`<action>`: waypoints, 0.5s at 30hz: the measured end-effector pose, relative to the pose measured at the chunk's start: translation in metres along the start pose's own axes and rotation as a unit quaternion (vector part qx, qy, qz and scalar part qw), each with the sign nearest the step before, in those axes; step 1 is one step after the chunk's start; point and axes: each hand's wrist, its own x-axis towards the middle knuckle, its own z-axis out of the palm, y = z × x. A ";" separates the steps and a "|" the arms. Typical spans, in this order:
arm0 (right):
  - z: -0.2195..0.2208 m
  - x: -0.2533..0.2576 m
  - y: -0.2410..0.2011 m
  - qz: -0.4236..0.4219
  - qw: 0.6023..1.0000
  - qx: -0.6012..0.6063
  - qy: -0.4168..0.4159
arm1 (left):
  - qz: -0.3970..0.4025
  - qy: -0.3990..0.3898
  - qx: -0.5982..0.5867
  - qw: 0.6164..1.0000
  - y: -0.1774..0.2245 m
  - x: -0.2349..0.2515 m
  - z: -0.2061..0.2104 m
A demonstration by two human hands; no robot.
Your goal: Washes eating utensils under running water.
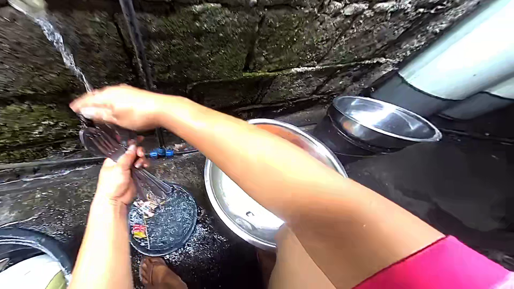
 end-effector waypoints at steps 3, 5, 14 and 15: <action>-0.011 -0.024 0.018 0.006 0.995 0.062 0.079 | -0.005 0.043 0.038 0.998 -0.006 0.005 -0.001; -0.008 -0.056 0.054 0.018 0.998 0.023 0.058 | -0.009 0.055 0.065 0.996 -0.008 0.004 0.001; 0.168 -0.317 0.213 0.589 0.797 0.116 -0.066 | -0.009 0.107 0.085 0.991 -0.019 0.009 0.008; 0.199 -0.338 0.211 0.630 0.762 0.138 -0.067 | -0.007 0.114 0.089 0.989 -0.020 0.010 0.010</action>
